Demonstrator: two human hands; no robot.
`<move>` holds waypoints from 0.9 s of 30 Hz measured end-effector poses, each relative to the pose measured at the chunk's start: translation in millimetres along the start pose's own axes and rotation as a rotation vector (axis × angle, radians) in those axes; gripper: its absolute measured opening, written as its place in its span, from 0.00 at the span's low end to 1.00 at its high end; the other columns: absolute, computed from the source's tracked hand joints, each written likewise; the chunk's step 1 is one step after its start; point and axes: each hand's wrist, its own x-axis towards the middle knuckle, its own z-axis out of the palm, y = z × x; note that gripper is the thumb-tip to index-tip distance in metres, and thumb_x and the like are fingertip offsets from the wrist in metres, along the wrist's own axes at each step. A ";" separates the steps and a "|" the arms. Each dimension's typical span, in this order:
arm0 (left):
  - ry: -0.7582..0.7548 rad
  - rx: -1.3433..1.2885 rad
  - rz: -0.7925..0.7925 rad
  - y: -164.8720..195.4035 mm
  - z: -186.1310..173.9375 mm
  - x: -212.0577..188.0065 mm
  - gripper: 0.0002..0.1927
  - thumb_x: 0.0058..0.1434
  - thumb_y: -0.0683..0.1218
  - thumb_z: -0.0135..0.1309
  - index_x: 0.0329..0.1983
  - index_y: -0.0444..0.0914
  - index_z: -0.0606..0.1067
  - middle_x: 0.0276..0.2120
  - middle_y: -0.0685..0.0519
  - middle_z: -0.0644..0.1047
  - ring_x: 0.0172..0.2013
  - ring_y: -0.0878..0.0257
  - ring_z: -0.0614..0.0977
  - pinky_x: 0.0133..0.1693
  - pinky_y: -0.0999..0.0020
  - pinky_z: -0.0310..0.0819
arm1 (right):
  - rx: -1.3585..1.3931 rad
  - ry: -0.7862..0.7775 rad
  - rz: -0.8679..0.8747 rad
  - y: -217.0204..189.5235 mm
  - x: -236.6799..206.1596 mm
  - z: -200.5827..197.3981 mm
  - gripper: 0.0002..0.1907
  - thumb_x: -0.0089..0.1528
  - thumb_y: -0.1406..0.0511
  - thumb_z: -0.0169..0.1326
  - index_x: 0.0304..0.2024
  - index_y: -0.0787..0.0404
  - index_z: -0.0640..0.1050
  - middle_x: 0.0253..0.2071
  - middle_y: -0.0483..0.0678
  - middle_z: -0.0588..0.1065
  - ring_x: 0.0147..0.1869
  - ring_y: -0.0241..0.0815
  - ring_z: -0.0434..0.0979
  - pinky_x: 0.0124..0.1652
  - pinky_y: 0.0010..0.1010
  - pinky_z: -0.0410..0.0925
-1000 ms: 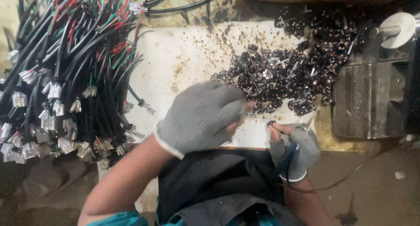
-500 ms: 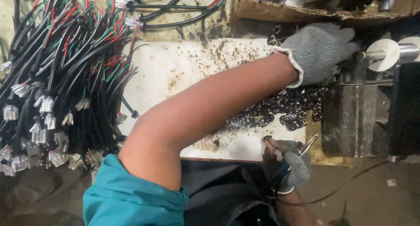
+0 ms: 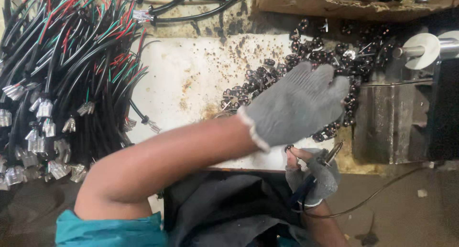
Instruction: The person sits at a workbench and solders the ends of red and black wires, dipping the stripped ends into flux and applying a soldering iron to tin them, placing finished wires aside and picking up the next wire to repeat the process.
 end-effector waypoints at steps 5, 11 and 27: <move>0.034 -0.404 -0.121 47.7 -61.4 -105.8 0.14 0.58 0.54 0.61 0.44 0.44 0.81 0.26 0.55 0.73 0.22 0.59 0.75 0.21 0.59 0.64 | 0.389 -0.101 0.353 -30.5 6.0 -6.5 0.11 0.60 0.69 0.61 0.41 0.68 0.75 0.37 0.51 0.76 0.40 0.39 0.79 0.41 0.27 0.74; -0.022 -0.625 -0.633 71.7 -4.4 -189.7 0.27 0.49 0.61 0.65 0.46 0.41 0.78 0.28 0.49 0.76 0.29 0.47 0.80 0.28 0.53 0.72 | 0.517 -0.360 0.345 -59.2 1.5 10.2 0.04 0.61 0.71 0.63 0.37 0.66 0.82 0.31 0.49 0.81 0.34 0.36 0.82 0.34 0.26 0.76; -0.021 -0.608 -0.596 76.0 22.9 -214.9 0.22 0.41 0.50 0.66 0.40 0.43 0.76 0.34 0.49 0.77 0.33 0.47 0.80 0.31 0.52 0.73 | 0.221 -0.367 0.246 -49.0 -11.5 37.9 0.06 0.56 0.69 0.67 0.34 0.62 0.83 0.29 0.47 0.79 0.33 0.39 0.80 0.37 0.28 0.72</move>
